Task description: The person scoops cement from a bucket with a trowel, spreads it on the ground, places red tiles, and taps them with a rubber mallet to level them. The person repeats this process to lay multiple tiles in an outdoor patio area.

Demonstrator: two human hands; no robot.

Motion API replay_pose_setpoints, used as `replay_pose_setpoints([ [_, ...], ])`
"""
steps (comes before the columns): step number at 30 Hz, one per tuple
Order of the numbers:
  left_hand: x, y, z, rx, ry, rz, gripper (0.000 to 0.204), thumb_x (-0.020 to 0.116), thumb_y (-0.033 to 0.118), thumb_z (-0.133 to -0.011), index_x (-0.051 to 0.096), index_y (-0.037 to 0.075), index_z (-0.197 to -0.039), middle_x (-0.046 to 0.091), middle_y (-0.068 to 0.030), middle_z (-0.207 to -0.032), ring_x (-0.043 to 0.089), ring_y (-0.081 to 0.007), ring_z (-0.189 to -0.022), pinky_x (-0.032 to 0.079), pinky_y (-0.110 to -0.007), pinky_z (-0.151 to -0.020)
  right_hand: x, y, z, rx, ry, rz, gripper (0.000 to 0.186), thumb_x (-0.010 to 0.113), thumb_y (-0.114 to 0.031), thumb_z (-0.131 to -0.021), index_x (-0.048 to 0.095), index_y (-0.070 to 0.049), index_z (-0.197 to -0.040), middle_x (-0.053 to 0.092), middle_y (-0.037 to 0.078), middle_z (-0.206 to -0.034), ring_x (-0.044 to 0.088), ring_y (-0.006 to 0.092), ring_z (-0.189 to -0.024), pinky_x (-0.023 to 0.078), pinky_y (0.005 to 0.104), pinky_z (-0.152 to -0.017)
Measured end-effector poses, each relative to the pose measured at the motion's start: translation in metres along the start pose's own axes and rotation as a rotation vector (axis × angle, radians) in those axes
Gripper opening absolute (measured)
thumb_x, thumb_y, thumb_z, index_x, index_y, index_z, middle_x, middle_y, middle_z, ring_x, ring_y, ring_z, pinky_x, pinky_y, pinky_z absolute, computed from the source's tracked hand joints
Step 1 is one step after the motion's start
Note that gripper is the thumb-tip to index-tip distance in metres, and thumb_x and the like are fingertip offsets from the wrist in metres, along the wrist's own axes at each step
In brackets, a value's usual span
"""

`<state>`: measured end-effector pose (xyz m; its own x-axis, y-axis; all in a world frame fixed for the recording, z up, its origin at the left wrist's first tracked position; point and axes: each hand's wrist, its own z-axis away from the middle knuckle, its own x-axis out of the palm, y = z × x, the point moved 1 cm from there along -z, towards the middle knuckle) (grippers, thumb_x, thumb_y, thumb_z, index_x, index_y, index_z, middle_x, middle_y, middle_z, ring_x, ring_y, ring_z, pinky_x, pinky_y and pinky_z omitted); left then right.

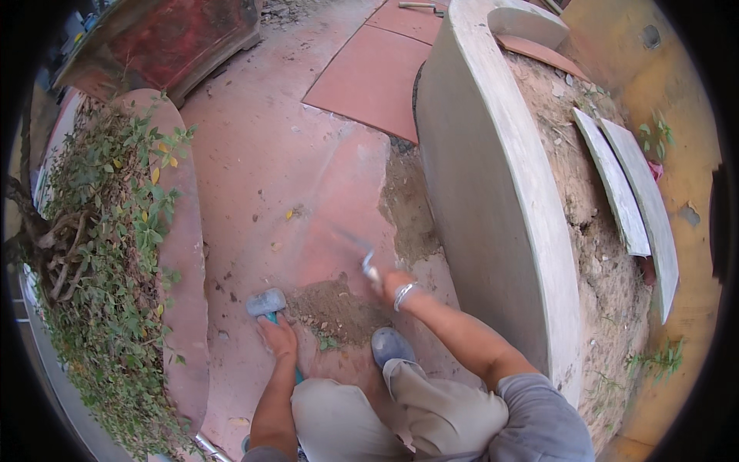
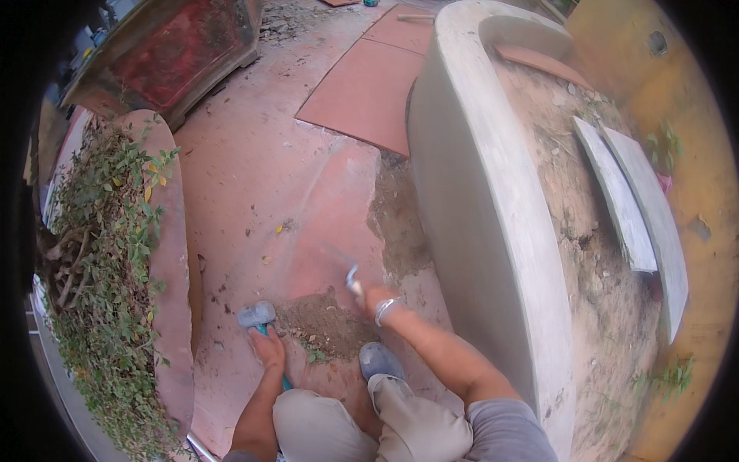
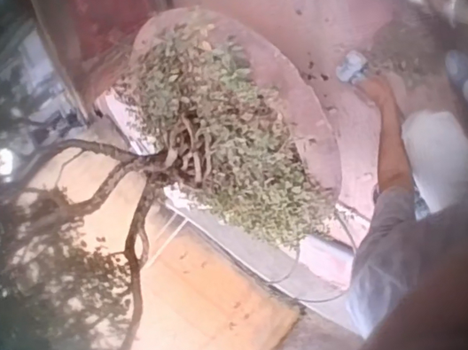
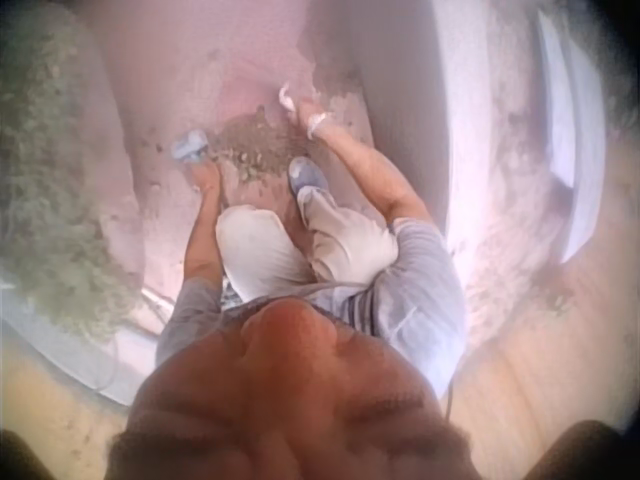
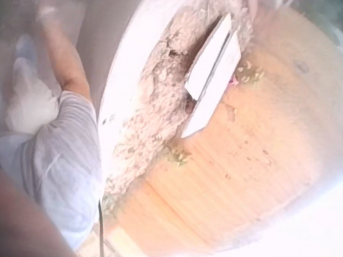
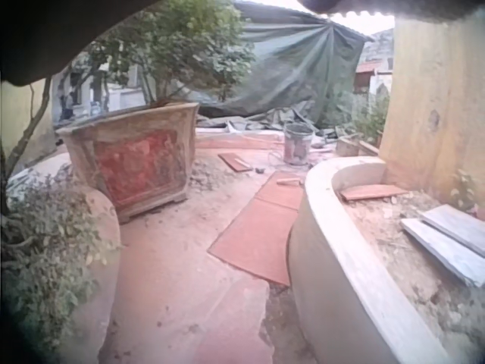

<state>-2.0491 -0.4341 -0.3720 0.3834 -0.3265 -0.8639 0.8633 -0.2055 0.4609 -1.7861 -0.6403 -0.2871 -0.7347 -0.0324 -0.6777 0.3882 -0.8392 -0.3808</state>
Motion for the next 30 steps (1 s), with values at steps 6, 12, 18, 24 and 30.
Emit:
replay_pose_setpoints([
  [6, -0.004, 0.004, 0.003, -0.005, 0.018, -0.003, 0.043, 0.057, 0.024, -0.094, 0.045, -0.008, -0.121, 0.055, -0.0328, -0.113, 0.05, -0.0501, -0.109, 0.039, -0.054, -0.096, -0.005, 0.036, 0.001, 0.159, 0.272, -0.005, 0.034, 0.059, -0.031, -0.093, 0.049, -0.007, -0.113, 0.066, 0.025, -0.112, 0.065, 0.0439, -0.098, 0.05, 0.053, -0.086],
  [12, -0.002, 0.0, 0.0, 0.049, 0.026, 0.076, 0.045, 0.058, 0.026, -0.095, 0.045, -0.009, -0.121, 0.056, -0.0328, -0.111, 0.051, -0.0489, -0.108, 0.039, -0.053, -0.095, 0.018, 0.035, 0.028, 0.158, 0.138, -0.021, 0.036, 0.058, -0.033, -0.093, 0.05, -0.007, -0.116, 0.066, 0.026, -0.111, 0.065, 0.0445, -0.101, 0.05, 0.0535, -0.088],
  [18, -0.008, -0.014, -0.025, 0.041, 0.075, 0.024, 0.054, 0.059, 0.031, -0.094, 0.045, -0.011, -0.126, 0.055, -0.0351, -0.12, 0.051, -0.0496, -0.115, 0.039, -0.05, -0.099, 0.031, 0.052, 0.058, 0.41, 0.262, -0.202, 0.043, 0.059, -0.033, -0.093, 0.049, -0.002, -0.12, 0.067, 0.029, -0.106, 0.065, 0.0451, -0.1, 0.049, 0.0528, -0.089],
  [24, -0.019, -0.01, -0.053, -0.033, 0.121, -0.039, 0.052, 0.061, 0.03, -0.094, 0.046, -0.007, -0.128, 0.054, -0.0304, -0.122, 0.05, -0.0454, -0.116, 0.041, -0.051, -0.1, 0.063, 0.036, 0.096, 0.389, 0.061, -0.141, 0.043, 0.058, -0.032, -0.093, 0.048, 0.001, -0.119, 0.067, 0.031, -0.105, 0.065, 0.0457, -0.1, 0.05, 0.0518, -0.089],
  [30, -0.032, -0.007, -0.044, -0.208, 0.009, -0.03, 0.067, 0.063, 0.029, -0.09, 0.038, -0.005, -0.142, 0.046, -0.0296, -0.14, 0.036, -0.0444, -0.136, 0.033, -0.049, -0.111, 0.071, 0.067, 0.121, 0.386, 0.096, -0.123, 0.043, 0.057, -0.033, -0.093, 0.048, -0.001, -0.12, 0.067, 0.029, -0.106, 0.065, 0.0457, -0.099, 0.05, 0.0508, -0.09],
])
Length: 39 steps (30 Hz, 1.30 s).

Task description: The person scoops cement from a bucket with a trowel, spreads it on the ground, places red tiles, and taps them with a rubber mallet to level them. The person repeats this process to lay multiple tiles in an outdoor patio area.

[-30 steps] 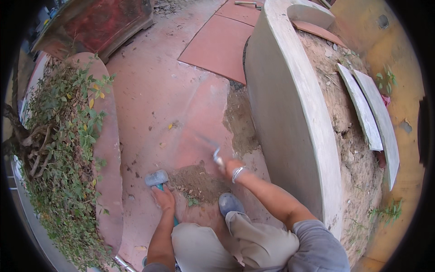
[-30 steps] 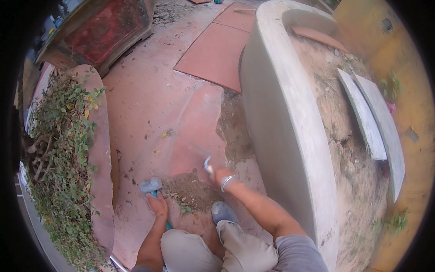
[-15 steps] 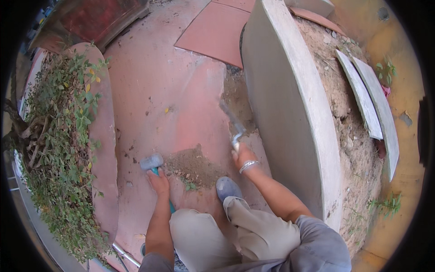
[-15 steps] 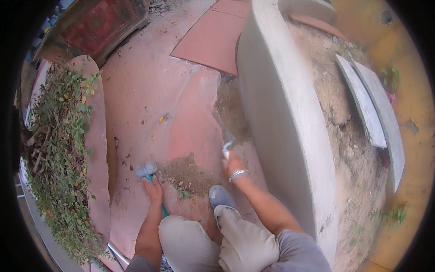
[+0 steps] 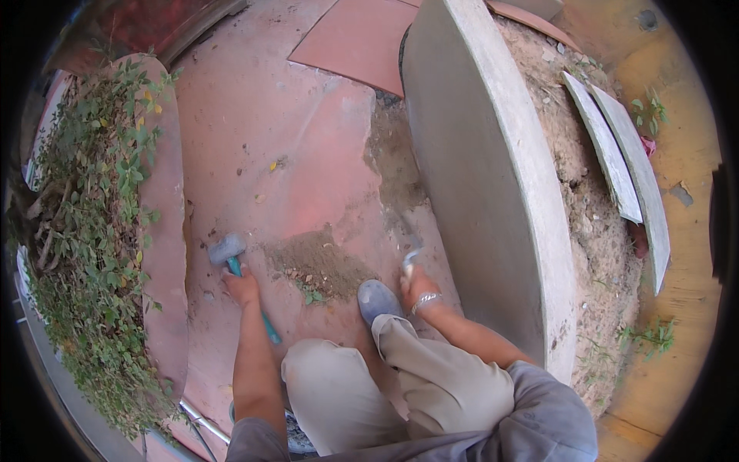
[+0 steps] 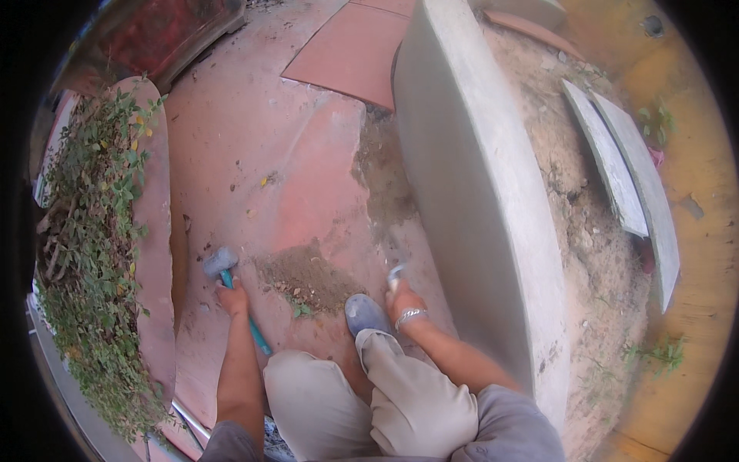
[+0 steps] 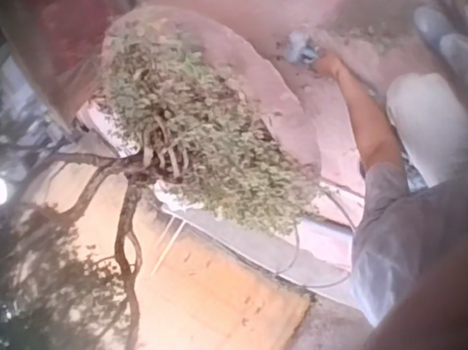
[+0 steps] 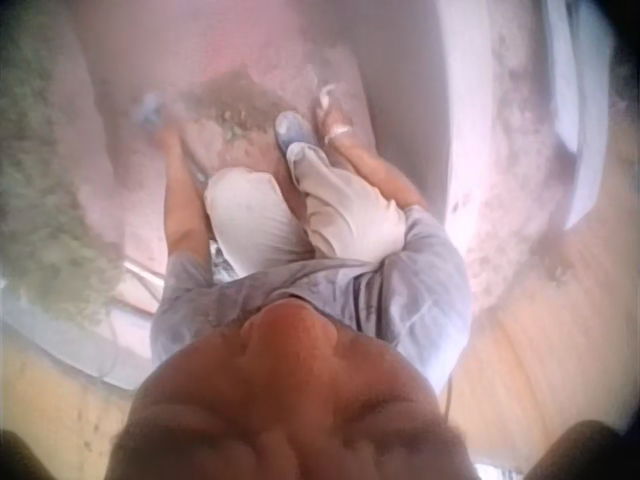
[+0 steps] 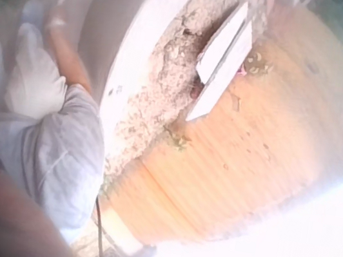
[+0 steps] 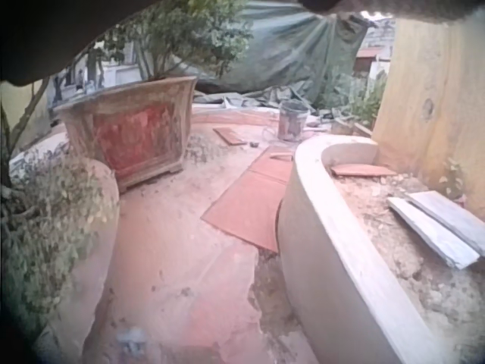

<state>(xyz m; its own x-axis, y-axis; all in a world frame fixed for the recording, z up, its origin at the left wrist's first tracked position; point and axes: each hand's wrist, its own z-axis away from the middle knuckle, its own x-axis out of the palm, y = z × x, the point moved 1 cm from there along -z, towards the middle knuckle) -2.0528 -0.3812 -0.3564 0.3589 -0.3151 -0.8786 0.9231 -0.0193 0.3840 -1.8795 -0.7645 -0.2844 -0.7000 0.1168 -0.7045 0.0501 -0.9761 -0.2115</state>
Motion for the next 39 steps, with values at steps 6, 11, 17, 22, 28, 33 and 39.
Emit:
replay_pose_setpoints([
  [6, -0.012, 0.023, 0.026, 0.069, -0.013, -0.068, 0.08, 0.066, 0.029, -0.085, 0.032, -0.005, -0.149, 0.039, -0.0302, -0.149, 0.026, -0.0425, -0.144, 0.02, -0.044, -0.119, 0.017, 0.012, 0.018, 0.027, -0.121, 0.025, 0.046, 0.057, -0.035, -0.093, 0.047, -0.003, -0.124, 0.065, 0.029, -0.114, 0.063, 0.0451, -0.107, 0.048, 0.0507, -0.095],
  [11, -0.033, 0.042, 0.048, 0.297, -0.225, 0.069, 0.073, 0.069, 0.033, -0.084, 0.044, -0.003, -0.142, 0.038, -0.0306, -0.149, 0.027, -0.0417, -0.144, 0.025, -0.045, -0.117, 0.002, 0.032, 0.007, 0.13, 0.079, -0.06, 0.045, 0.054, -0.034, -0.094, 0.047, -0.002, -0.125, 0.065, 0.03, -0.115, 0.063, 0.0445, -0.108, 0.048, 0.0507, -0.095],
  [17, -0.054, 0.106, 0.093, 0.499, -0.447, 0.15, 0.059, 0.068, 0.035, -0.085, 0.057, -0.002, -0.131, 0.056, -0.0276, -0.134, 0.049, -0.0391, -0.13, 0.038, -0.043, -0.109, 0.034, 0.031, 0.003, 0.009, -0.14, 0.079, 0.048, 0.057, -0.035, -0.092, 0.047, -0.001, -0.124, 0.065, 0.033, -0.107, 0.064, 0.0479, -0.102, 0.049, 0.0529, -0.092],
  [22, -0.08, 0.158, 0.121, 0.708, -0.657, 0.133, 0.057, 0.065, 0.034, -0.089, 0.055, -0.001, -0.132, 0.059, -0.0259, -0.13, 0.054, -0.0396, -0.125, 0.042, -0.042, -0.105, 0.022, 0.035, 0.005, 0.184, 0.034, -0.081, 0.044, 0.055, -0.032, -0.093, 0.047, -0.001, -0.124, 0.065, 0.031, -0.111, 0.064, 0.0461, -0.106, 0.049, 0.0507, -0.094],
  [28, -0.137, 0.186, 0.147, 1.126, -0.885, -0.056, 0.055, 0.064, 0.034, -0.09, 0.055, 0.0, -0.133, 0.054, -0.0254, -0.134, 0.052, -0.0394, -0.126, 0.041, -0.043, -0.106, -0.009, 0.042, 0.025, 0.038, 0.029, 0.02, 0.042, 0.055, -0.031, -0.094, 0.047, -0.001, -0.122, 0.065, 0.032, -0.111, 0.064, 0.0466, -0.105, 0.05, 0.0507, -0.091],
  [33, -0.204, 0.154, 0.158, 1.267, -1.037, -0.426, 0.054, 0.065, 0.034, -0.09, 0.055, -0.001, -0.13, 0.055, -0.0262, -0.13, 0.052, -0.0409, -0.124, 0.041, -0.045, -0.106, -0.047, 0.036, 0.049, 0.12, 0.268, -0.028, 0.042, 0.057, -0.032, -0.094, 0.041, -0.001, -0.117, 0.066, 0.032, -0.102, 0.064, 0.0497, -0.097, 0.05, 0.0543, -0.088],
  [39, -0.286, 0.075, 0.181, 1.112, -1.135, -0.559, 0.049, 0.066, 0.033, -0.088, 0.057, 0.004, -0.127, 0.059, -0.0223, -0.126, 0.056, -0.0384, -0.118, 0.044, -0.048, -0.101, -0.018, 0.027, 0.01, 0.125, 0.39, -0.077, 0.041, 0.057, -0.031, -0.095, 0.04, -0.001, -0.117, 0.066, 0.033, -0.106, 0.065, 0.0499, -0.097, 0.05, 0.0544, -0.089],
])
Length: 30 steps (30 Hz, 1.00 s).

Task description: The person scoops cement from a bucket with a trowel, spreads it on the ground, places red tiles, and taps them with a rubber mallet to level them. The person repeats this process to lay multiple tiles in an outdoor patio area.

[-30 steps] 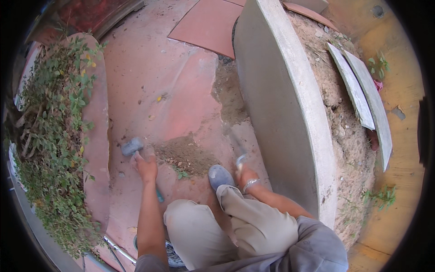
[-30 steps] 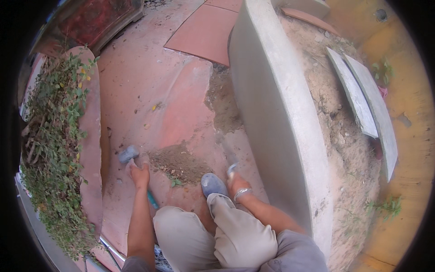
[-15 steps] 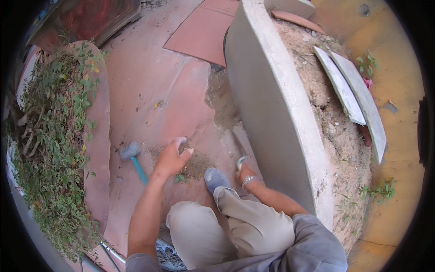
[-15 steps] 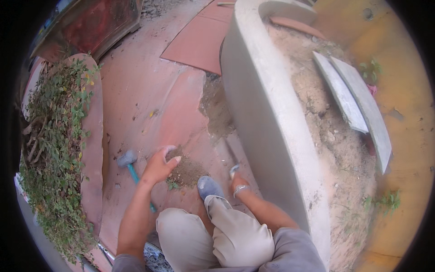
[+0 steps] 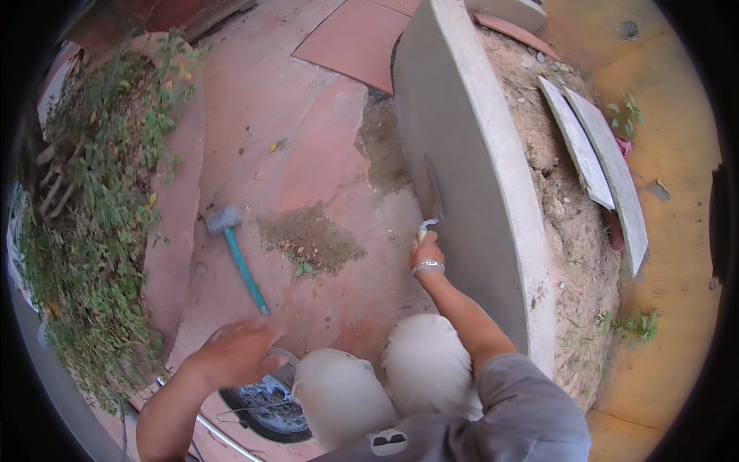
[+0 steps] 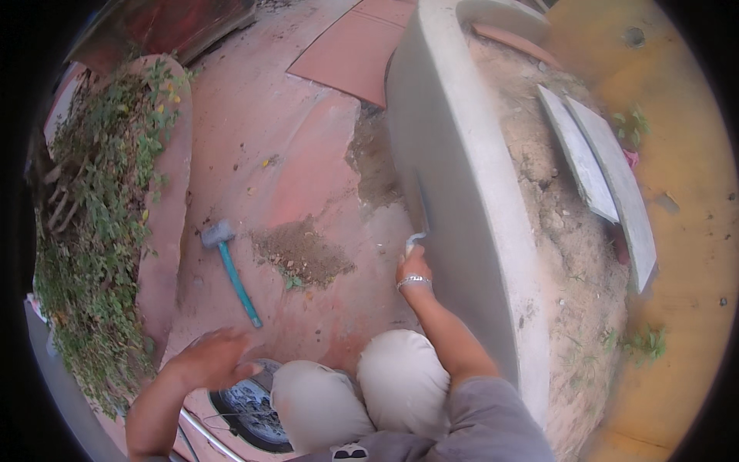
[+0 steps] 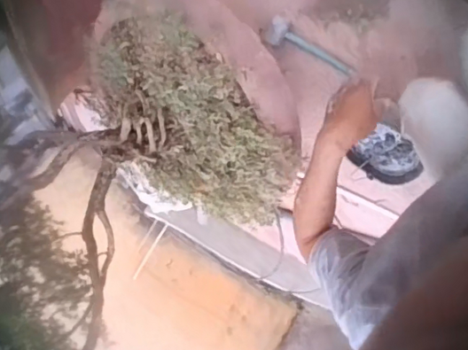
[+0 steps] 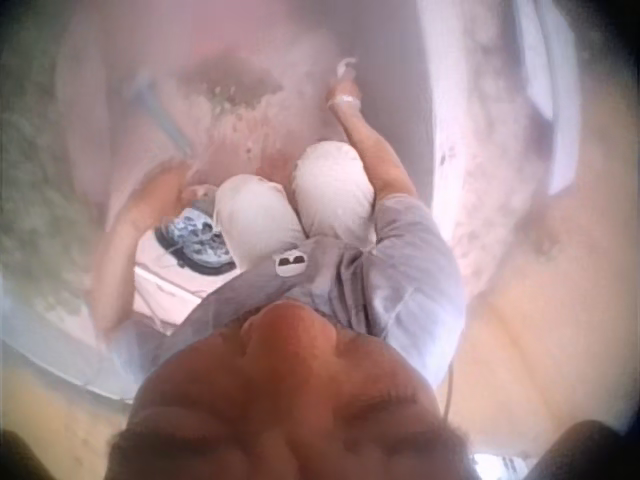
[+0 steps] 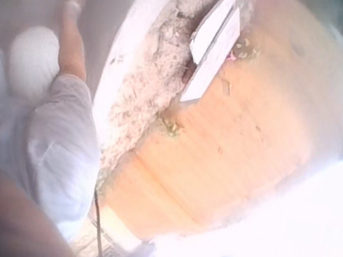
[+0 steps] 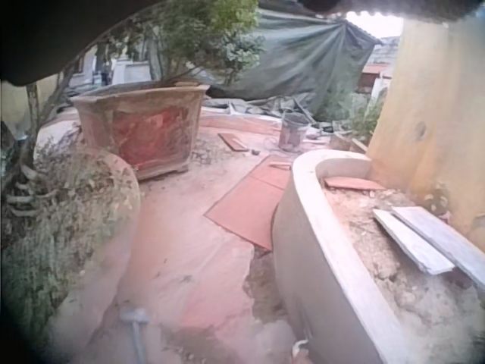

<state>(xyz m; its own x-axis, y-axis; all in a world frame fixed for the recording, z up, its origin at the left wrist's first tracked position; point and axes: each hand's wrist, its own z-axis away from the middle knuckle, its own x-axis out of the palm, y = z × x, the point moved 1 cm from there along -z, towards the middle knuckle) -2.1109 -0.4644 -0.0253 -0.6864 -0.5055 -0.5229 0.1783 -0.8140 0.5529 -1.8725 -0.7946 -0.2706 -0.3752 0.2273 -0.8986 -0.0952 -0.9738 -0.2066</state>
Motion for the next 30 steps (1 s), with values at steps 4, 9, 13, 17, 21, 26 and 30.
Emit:
replay_pose_setpoints([
  [4, 0.034, 0.009, 0.078, -0.284, 0.271, 0.026, 0.058, 0.073, 0.025, -0.082, 0.052, 0.003, -0.132, 0.056, -0.0227, -0.13, 0.051, -0.0415, -0.122, 0.038, -0.049, -0.107, 0.049, 0.019, -0.017, 0.117, -0.067, 0.04, 0.042, 0.057, -0.029, -0.094, 0.04, -0.001, -0.121, 0.065, 0.033, -0.109, 0.064, 0.0497, -0.102, 0.049, 0.0533, -0.092],
  [9, 0.121, 0.03, 0.159, -0.895, 0.64, 0.073, 0.073, 0.077, 0.018, -0.078, 0.044, -0.002, -0.141, 0.044, -0.0267, -0.144, 0.041, -0.0452, -0.132, 0.035, -0.049, -0.111, 0.04, 0.024, -0.025, 0.054, -0.094, -0.025, 0.05, 0.06, -0.03, -0.093, 0.043, -0.001, -0.131, 0.063, 0.033, -0.115, 0.061, 0.0482, -0.109, 0.048, 0.0519, -0.096],
  [13, 0.203, 0.049, 0.191, -1.137, 0.866, 0.442, 0.08, 0.074, 0.021, -0.082, 0.035, -0.006, -0.146, 0.041, -0.0301, -0.146, 0.042, -0.0439, -0.135, 0.033, -0.049, -0.113, 0.04, -0.008, -0.016, -0.204, -0.004, 0.063, 0.051, 0.062, -0.031, -0.091, 0.047, -0.001, -0.13, 0.064, 0.03, -0.116, 0.062, 0.0471, -0.107, 0.049, 0.0516, -0.093],
  [17, 0.256, 0.058, 0.179, -1.09, 1.147, 1.152, 0.078, 0.071, 0.024, -0.088, 0.032, -0.009, -0.148, 0.047, -0.0273, -0.144, 0.05, -0.036, -0.131, 0.037, -0.045, -0.11, 0.062, -0.037, -0.01, -0.547, -0.084, 0.001, 0.051, 0.061, -0.028, -0.091, 0.051, 0.001, -0.131, 0.062, 0.029, -0.121, 0.059, 0.0457, -0.111, 0.046, 0.0488, -0.096],
  [21, 0.263, 0.042, 0.165, -0.894, 1.287, 1.436, 0.07, 0.063, 0.039, -0.094, 0.041, -0.004, -0.144, 0.055, -0.0209, -0.138, 0.055, -0.0291, -0.126, 0.044, -0.041, -0.102, 0.09, -0.052, -0.014, -0.624, -0.01, -0.119, 0.048, 0.061, -0.025, -0.091, 0.054, 0.003, -0.13, 0.062, 0.028, -0.118, 0.059, 0.0457, -0.11, 0.045, 0.0487, -0.096],
  [26, 0.221, 0.019, 0.131, -0.425, 1.313, 2.152, 0.062, 0.053, 0.057, -0.095, 0.055, 0.003, -0.127, 0.06, -0.014, -0.131, 0.058, -0.0282, -0.121, 0.045, -0.039, -0.095, 0.098, -0.048, -0.032, -0.634, 0.152, 0.001, 0.046, 0.064, -0.028, -0.091, 0.056, 0.003, -0.123, 0.063, 0.028, -0.108, 0.06, 0.0446, -0.101, 0.047, 0.0506, -0.092],
  [30, 0.192, 0.034, 0.101, -0.36, 1.466, 2.367, 0.048, 0.057, 0.056, -0.092, 0.057, 0.009, -0.1, 0.061, -0.012, -0.123, 0.057, -0.031, -0.117, 0.043, -0.045, -0.096, 0.1, -0.039, -0.045, -0.523, 0.175, 0.134, 0.041, 0.066, -0.03, -0.089, 0.059, 0.002, -0.113, 0.063, 0.025, -0.103, 0.059, 0.0425, -0.101, 0.047, 0.0497, -0.09],
])
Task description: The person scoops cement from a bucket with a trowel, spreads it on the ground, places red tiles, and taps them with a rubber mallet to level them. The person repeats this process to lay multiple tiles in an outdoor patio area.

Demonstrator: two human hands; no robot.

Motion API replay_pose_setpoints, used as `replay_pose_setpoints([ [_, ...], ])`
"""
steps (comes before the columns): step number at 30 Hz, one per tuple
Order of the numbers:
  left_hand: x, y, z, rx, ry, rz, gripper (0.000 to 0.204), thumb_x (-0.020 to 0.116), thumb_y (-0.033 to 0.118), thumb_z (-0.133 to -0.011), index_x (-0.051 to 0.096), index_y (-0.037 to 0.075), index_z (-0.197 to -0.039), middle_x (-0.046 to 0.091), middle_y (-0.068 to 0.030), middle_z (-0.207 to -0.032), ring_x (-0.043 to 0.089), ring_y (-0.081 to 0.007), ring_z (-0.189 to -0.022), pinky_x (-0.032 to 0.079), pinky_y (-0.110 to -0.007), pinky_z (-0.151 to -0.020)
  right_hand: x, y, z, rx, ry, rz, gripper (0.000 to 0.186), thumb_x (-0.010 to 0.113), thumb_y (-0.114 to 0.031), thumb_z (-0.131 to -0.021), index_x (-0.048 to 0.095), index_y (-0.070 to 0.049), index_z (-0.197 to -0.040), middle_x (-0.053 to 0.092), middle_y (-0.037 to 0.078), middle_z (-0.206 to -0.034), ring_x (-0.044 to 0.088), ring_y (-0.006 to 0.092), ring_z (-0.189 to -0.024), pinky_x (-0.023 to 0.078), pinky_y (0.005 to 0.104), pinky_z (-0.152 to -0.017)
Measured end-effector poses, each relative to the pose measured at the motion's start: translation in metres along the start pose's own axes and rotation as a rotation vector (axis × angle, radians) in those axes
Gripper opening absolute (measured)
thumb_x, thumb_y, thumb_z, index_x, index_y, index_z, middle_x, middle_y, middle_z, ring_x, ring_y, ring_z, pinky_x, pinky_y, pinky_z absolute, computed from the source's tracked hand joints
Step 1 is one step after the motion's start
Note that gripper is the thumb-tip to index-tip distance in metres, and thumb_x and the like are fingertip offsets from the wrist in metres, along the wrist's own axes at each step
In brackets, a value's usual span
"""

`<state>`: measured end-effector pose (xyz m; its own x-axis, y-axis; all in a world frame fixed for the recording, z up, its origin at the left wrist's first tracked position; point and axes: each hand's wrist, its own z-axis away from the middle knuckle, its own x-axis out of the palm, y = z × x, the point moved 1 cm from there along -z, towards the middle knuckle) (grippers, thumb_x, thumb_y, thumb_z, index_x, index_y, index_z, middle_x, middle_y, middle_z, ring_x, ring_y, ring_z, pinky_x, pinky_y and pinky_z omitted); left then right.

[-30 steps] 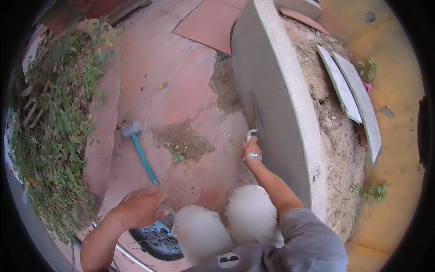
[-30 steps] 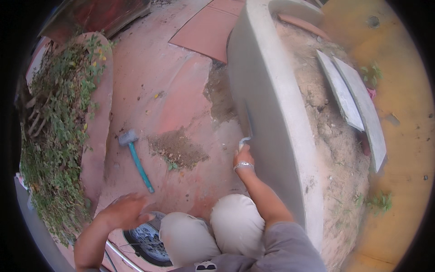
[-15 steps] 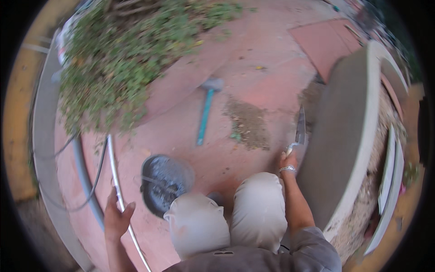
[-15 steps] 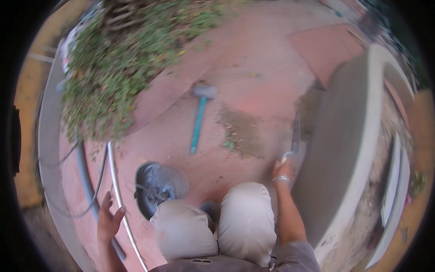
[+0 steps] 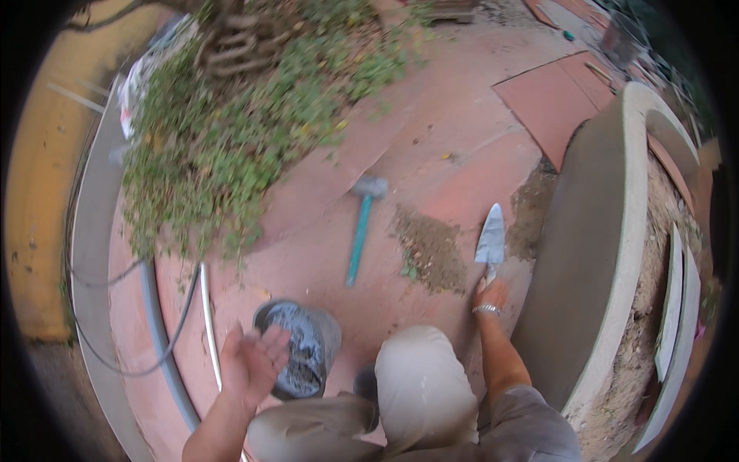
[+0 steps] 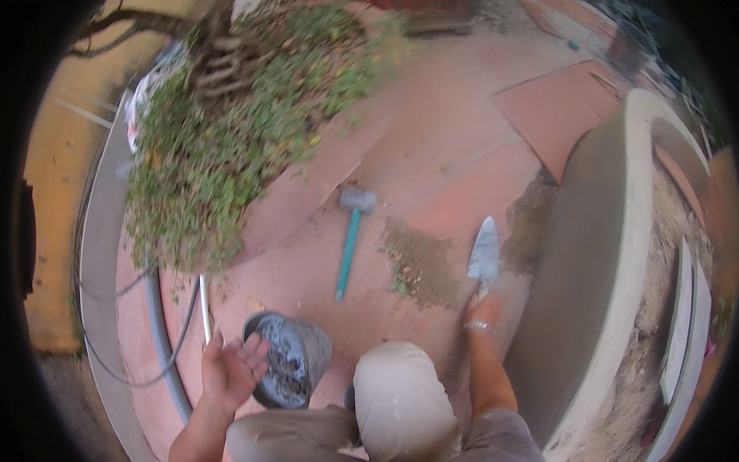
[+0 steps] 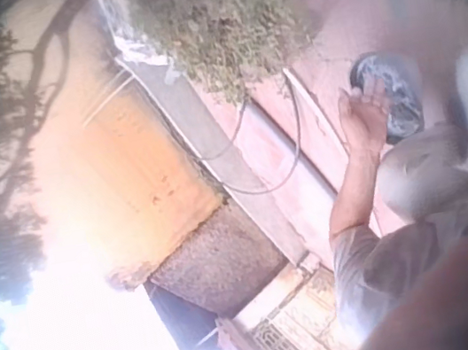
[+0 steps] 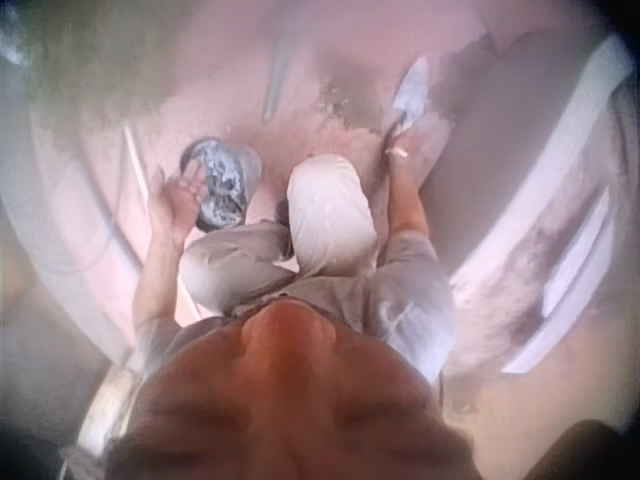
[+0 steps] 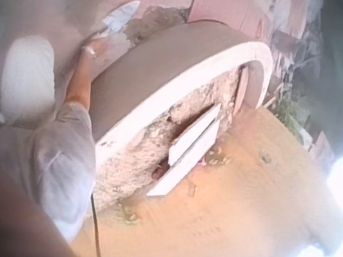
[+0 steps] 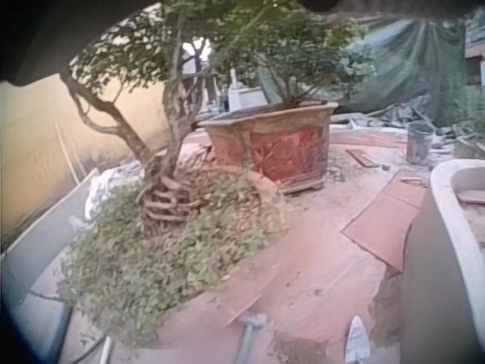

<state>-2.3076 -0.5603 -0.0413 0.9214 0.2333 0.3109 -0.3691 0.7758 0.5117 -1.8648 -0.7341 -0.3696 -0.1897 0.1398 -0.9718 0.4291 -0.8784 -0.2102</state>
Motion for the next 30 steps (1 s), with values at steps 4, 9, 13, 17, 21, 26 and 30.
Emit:
replay_pose_setpoints([
  [4, 0.014, 0.007, 0.026, -0.056, 0.16, 0.028, 0.036, 0.062, 0.047, -0.088, 0.05, 0.014, -0.077, 0.055, -0.0024, -0.077, 0.059, -0.0262, -0.083, 0.044, -0.045, -0.089, 0.012, 0.006, 0.0, 0.033, -0.043, -0.049, 0.034, 0.068, -0.029, -0.087, 0.058, 0.0, -0.102, 0.059, 0.024, -0.099, 0.056, 0.0435, -0.097, 0.044, 0.0528, -0.085],
  [9, 0.043, 0.001, 0.054, -0.143, 0.191, 0.008, 0.029, 0.068, 0.037, -0.087, 0.063, 0.009, -0.078, 0.062, -0.006, -0.066, 0.062, -0.0264, -0.071, 0.051, -0.041, -0.073, 0.012, 0.008, 0.0, -0.049, 0.073, -0.121, 0.034, 0.068, -0.029, -0.085, 0.057, 0.0, -0.101, 0.057, 0.024, -0.1, 0.054, 0.0438, -0.097, 0.042, 0.0548, -0.084],
  [13, 0.084, 0.007, 0.067, 0.003, 0.265, -0.104, 0.032, 0.063, 0.037, -0.09, 0.054, 0.014, -0.071, 0.049, -0.0016, -0.056, 0.056, -0.0226, -0.061, 0.049, -0.04, -0.066, 0.007, 0.008, 0.0, 0.028, -0.047, -0.151, 0.037, 0.066, -0.032, -0.087, 0.059, 0.0, -0.105, 0.058, 0.025, -0.106, 0.055, 0.0431, -0.102, 0.042, 0.0544, -0.089],
  [17, 0.117, 0.021, 0.082, 0.026, 0.111, -0.25, 0.034, 0.064, 0.039, -0.091, 0.051, 0.014, -0.072, 0.041, 0.0009, -0.055, 0.052, -0.0205, -0.059, 0.049, -0.038, -0.067, 0.01, 0.008, 0.003, 0.04, -0.045, -0.16, 0.037, 0.067, -0.033, -0.086, 0.059, -0.001, -0.103, 0.058, 0.024, -0.105, 0.055, 0.0422, -0.102, 0.042, 0.0545, -0.089],
  [21, 0.155, 0.026, 0.074, 0.016, -0.053, -0.316, 0.033, 0.062, 0.039, -0.088, 0.045, 0.018, -0.068, 0.035, 0.0042, -0.054, 0.046, -0.0193, -0.058, 0.045, -0.044, -0.077, 0.01, 0.01, -0.002, 0.002, -0.05, -0.192, 0.037, 0.07, -0.034, -0.083, 0.059, -0.002, -0.099, 0.058, 0.023, -0.102, 0.055, 0.0415, -0.099, 0.042, 0.0542, -0.086],
  [26, 0.207, 0.017, 0.037, 0.092, -0.351, -0.516, 0.025, 0.06, 0.021, -0.092, 0.048, 0.014, -0.071, 0.035, 0.0049, -0.057, 0.041, -0.0153, -0.056, 0.045, -0.037, -0.069, 0.011, 0.013, 0.002, 0.017, 0.006, -0.172, 0.04, 0.07, -0.037, -0.083, 0.061, -0.003, -0.1, 0.06, 0.023, -0.102, 0.057, 0.0409, -0.098, 0.043, 0.0546, -0.086],
  [30, 0.248, -0.004, 0.02, 0.213, -0.313, -0.828, 0.027, 0.064, 0.028, -0.089, 0.046, 0.015, -0.073, 0.031, 0.0039, -0.056, 0.035, -0.015, -0.051, 0.045, -0.039, -0.071, 0.005, 0.011, -0.001, 0.067, -0.148, -0.164, 0.043, 0.069, -0.042, -0.084, 0.061, -0.004, -0.103, 0.06, 0.023, -0.108, 0.057, 0.0393, -0.103, 0.043, 0.0535, -0.087],
])
